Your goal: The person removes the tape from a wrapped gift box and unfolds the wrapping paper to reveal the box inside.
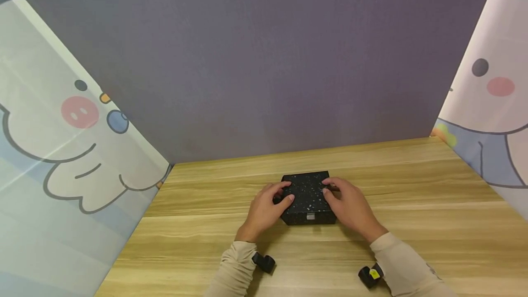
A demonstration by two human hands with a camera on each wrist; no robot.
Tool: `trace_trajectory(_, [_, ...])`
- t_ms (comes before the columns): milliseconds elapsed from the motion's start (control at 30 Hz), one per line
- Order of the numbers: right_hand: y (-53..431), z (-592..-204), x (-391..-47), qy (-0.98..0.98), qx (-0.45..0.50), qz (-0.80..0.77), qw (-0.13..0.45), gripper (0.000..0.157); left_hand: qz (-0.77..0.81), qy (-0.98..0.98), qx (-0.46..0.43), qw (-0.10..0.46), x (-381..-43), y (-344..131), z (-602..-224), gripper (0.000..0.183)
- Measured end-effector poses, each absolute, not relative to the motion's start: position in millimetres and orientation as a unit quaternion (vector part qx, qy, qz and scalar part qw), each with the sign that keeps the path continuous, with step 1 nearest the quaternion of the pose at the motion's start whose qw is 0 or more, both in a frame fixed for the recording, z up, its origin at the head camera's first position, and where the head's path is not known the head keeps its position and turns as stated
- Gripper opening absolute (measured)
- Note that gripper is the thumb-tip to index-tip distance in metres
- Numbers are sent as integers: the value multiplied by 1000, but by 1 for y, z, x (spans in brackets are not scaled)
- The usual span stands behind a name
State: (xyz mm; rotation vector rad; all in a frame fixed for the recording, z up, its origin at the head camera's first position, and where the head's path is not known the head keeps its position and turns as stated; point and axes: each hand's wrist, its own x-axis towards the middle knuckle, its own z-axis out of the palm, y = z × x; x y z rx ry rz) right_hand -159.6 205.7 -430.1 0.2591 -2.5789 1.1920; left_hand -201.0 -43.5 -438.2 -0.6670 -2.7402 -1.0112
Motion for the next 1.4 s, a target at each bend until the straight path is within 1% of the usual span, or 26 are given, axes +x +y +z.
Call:
trace_trajectory(100, [204, -429, -160, -896, 82, 405, 162, 18, -334, -913, -224, 74, -201, -42, -438, 45])
trace_trajectory(200, [202, -426, -159, -897, 74, 399, 172, 11, -332, -914, -223, 73, -201, -42, -438, 45])
trace_trajectory(333, [204, -423, -159, -900, 84, 397, 161, 12, -334, -914, -221, 71, -200, -41, -437, 45])
trace_trajectory(533, [218, -419, -164, -900, 126, 396, 133, 8, -336, -912, -221, 72, -200, -43, -438, 46])
trace_trajectory(767, [236, -422, -169, -892, 155, 415, 94, 12, -339, -911, -224, 71, -201, -43, -439, 46])
trace_trajectory(1133, [244, -423, -170, -868, 148, 473, 39, 13, -337, -911, -225, 74, -201, -43, -439, 46])
trace_trajectory(1400, [249, -424, -172, -876, 138, 460, 36, 16, -337, -913, -221, 70, -201, -43, -439, 46])
